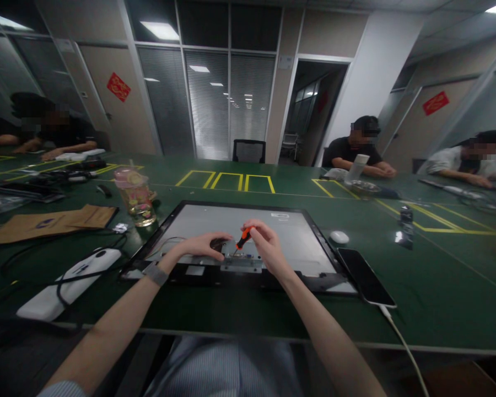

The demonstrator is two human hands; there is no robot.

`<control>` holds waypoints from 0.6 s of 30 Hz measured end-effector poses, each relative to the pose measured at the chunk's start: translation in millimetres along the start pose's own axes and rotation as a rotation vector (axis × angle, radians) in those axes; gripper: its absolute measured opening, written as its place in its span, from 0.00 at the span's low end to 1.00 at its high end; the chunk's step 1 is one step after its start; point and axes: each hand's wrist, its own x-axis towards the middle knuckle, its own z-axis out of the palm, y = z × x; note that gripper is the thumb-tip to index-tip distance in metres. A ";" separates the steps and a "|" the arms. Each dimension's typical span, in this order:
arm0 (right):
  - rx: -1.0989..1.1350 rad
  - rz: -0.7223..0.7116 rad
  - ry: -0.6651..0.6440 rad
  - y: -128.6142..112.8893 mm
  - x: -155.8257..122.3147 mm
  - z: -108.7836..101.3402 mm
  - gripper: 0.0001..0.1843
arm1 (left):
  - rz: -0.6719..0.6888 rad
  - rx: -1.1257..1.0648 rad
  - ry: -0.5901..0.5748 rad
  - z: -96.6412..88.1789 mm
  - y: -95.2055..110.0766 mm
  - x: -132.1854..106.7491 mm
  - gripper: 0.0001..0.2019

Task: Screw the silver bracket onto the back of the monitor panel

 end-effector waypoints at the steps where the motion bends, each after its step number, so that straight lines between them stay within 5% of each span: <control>1: 0.032 0.017 0.000 -1.1 -0.3 1.0 0.07 | 0.002 -0.004 0.002 0.2 -0.5 0.3 0.35; 18: -0.192 -0.019 -0.019 0.6 0.6 -5.8 0.13 | -0.026 -0.015 0.008 -0.2 2.4 -1.2 0.35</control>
